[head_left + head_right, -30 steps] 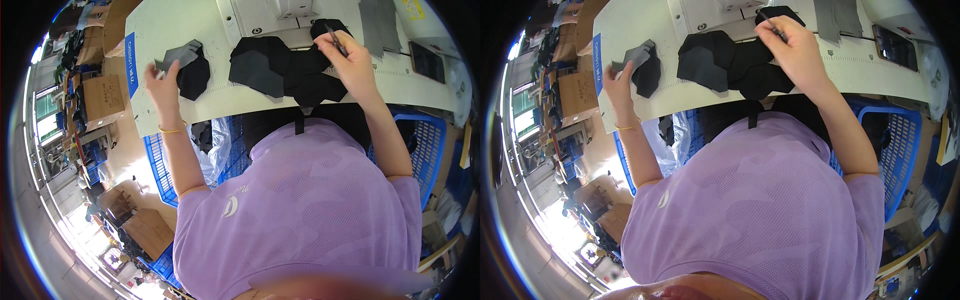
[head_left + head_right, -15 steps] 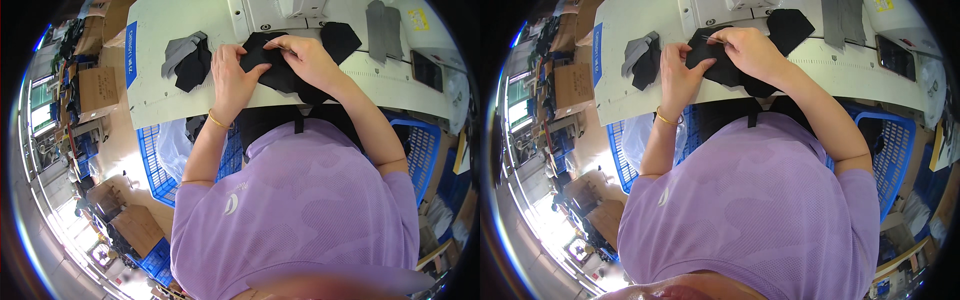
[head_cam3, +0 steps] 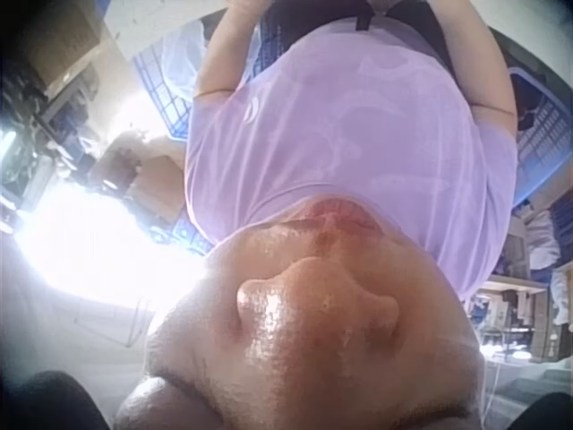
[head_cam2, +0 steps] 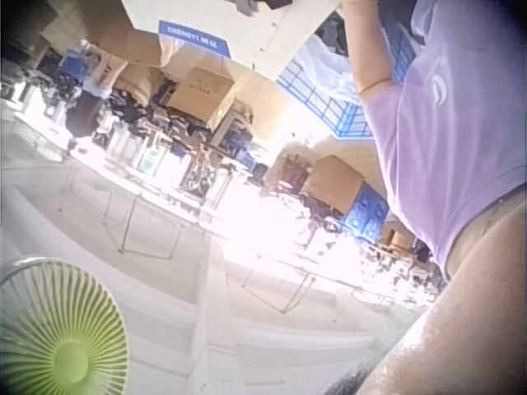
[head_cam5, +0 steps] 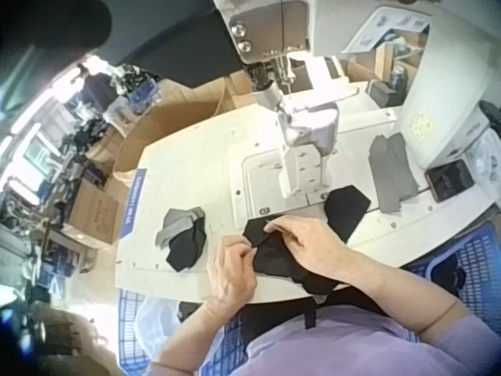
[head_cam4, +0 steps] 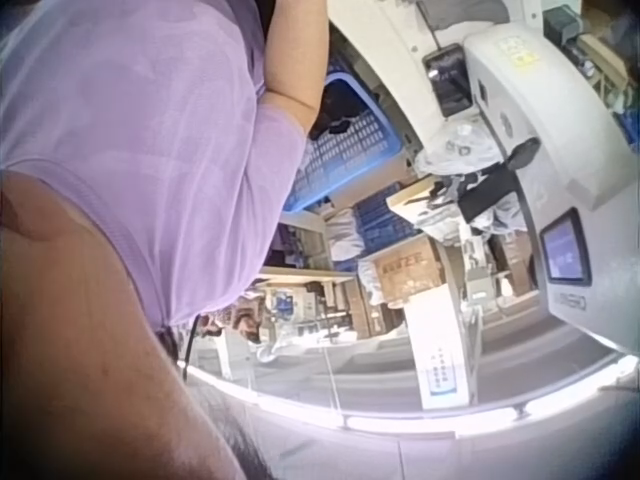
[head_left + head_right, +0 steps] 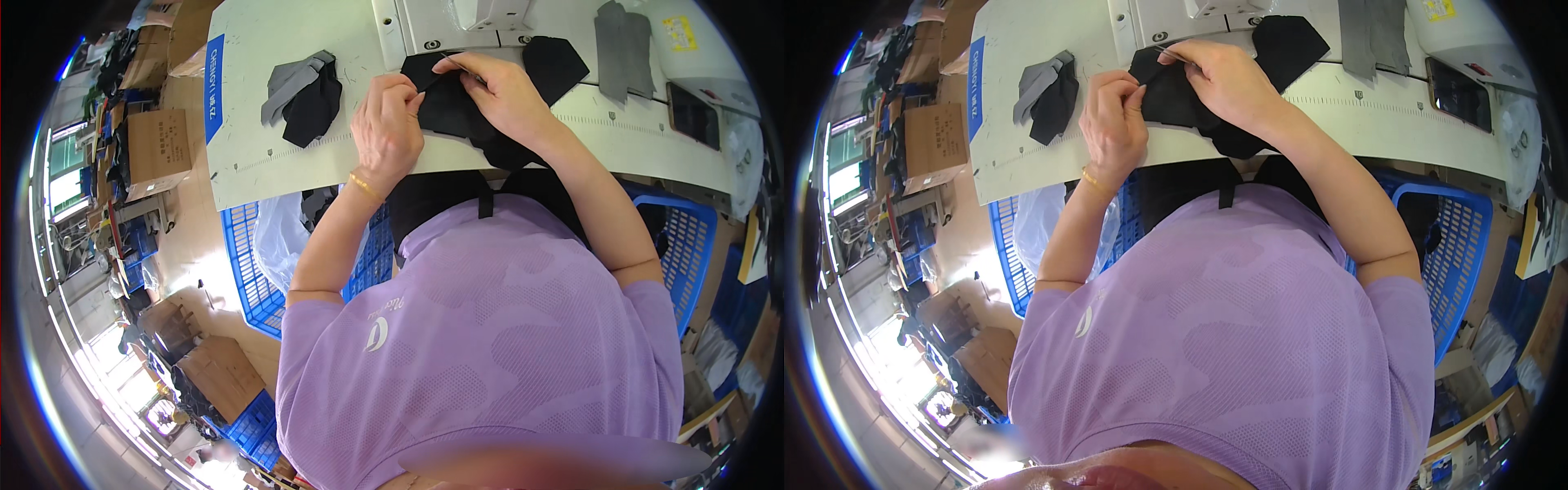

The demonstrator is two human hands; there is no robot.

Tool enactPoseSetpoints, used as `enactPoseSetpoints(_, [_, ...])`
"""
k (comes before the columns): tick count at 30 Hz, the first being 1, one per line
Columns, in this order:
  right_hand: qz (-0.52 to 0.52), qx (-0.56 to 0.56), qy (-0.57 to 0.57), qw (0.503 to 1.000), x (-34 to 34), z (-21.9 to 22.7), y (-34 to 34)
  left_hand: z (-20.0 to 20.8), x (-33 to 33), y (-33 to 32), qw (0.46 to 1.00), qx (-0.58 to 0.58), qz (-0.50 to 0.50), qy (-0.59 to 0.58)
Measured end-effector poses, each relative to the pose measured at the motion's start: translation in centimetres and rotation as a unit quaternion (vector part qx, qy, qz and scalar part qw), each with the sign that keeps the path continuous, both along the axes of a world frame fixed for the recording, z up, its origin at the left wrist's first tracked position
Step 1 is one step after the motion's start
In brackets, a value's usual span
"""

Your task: Using an industrial sewing machine to join black fabric shoe components together.

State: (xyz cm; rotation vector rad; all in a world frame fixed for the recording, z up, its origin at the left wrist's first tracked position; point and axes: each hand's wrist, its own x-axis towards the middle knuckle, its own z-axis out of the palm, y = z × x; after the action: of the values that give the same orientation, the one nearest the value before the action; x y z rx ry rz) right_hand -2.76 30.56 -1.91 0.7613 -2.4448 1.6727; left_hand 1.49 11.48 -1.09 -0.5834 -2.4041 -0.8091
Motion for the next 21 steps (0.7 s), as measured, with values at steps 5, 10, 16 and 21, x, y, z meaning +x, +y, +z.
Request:
enactPoseSetpoints(5, [-0.001,0.040,-0.040,0.998,0.1,0.9,-0.1,0.7,-0.2,-2.1,0.972,0.183,0.064,0.133])
enactPoseSetpoints(10, [-0.029,-0.033,-0.007,0.999,0.1,0.4,0.3,5.2,0.4,-2.5,0.972,-0.037,-0.030,0.230])
enactPoseSetpoints(16, [-0.034,-0.281,-0.238,0.929,1.2,4.7,1.6,3.3,-0.3,-1.1,0.949,-0.069,-0.072,0.300])
enactPoseSetpoints(21, [-0.083,-0.230,-0.211,0.946,2.2,5.6,3.4,4.8,0.1,1.3,0.966,-0.099,-0.181,0.156])
